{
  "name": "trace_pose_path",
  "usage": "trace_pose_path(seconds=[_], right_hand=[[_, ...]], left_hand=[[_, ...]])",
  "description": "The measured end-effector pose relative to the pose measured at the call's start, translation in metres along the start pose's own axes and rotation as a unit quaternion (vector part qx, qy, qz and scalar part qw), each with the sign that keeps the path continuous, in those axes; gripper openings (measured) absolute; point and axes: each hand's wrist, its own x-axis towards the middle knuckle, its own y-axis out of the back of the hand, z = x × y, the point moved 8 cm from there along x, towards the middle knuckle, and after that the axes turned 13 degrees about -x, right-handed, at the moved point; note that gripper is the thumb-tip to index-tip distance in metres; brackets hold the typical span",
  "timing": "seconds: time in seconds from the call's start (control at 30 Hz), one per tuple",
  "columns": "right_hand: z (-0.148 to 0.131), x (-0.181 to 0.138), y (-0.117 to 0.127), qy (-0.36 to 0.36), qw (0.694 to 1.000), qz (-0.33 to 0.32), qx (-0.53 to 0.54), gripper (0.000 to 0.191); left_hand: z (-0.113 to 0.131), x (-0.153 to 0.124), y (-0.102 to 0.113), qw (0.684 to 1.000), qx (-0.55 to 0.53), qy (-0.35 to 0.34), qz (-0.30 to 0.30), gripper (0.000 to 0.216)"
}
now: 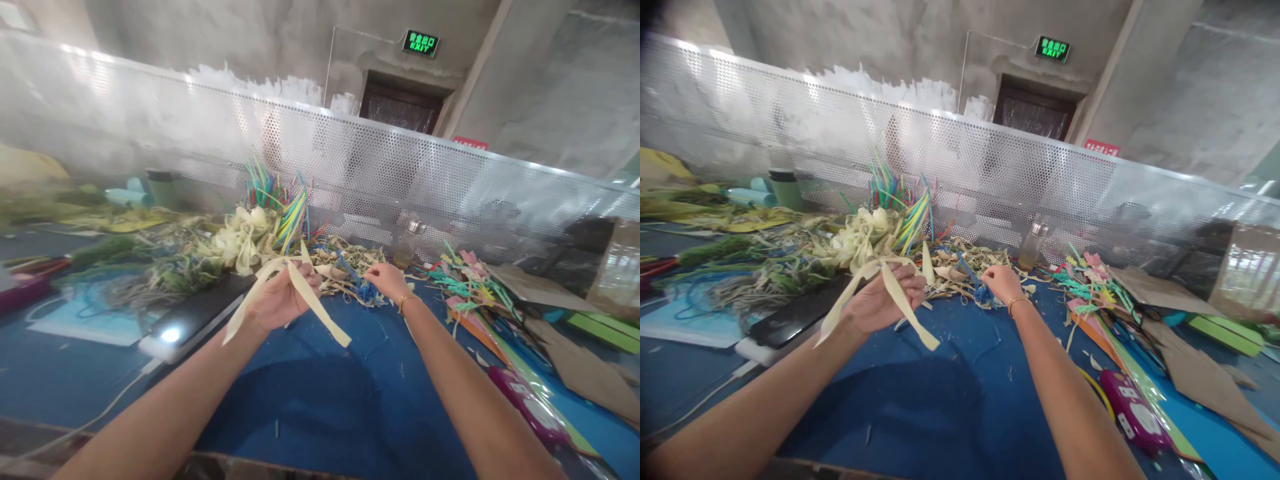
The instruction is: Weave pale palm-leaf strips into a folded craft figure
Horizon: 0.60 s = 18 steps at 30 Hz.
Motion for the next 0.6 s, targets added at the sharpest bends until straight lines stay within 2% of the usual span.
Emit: trace_pose_path(seconds=[0.13, 0.23, 0.33, 0.43, 0.6], right_hand=[[0.005, 0.035, -0.020, -0.054, 0.999, -0.006, 0.001, 0.026], [0.006, 0.048, -0.034, -0.059, 0.997, -0.031, 0.040, 0.018], [0.010, 0.053, -0.036, -0.067, 0.992, -0.033, 0.102, 0.012], [0.020, 0.053, -0.017, -0.084, 0.978, -0.011, 0.189, 0.016], [0.030, 0.037, 0.041, -0.070, 0.933, -0.016, 0.352, 0.025]], left_hand=[[-0.012, 0.002, 0.011, 0.999, 0.036, 0.030, 0.004, 0.020], [-0.011, 0.002, 0.011, 0.999, 0.040, 0.025, 0.003, 0.020], [-0.006, 0.002, 0.008, 0.999, 0.037, 0.014, 0.003, 0.021], [-0.001, 0.002, 0.006, 0.999, 0.042, 0.002, 0.002, 0.022], [0.005, 0.003, 0.007, 0.998, 0.055, -0.023, 0.012, 0.024]])
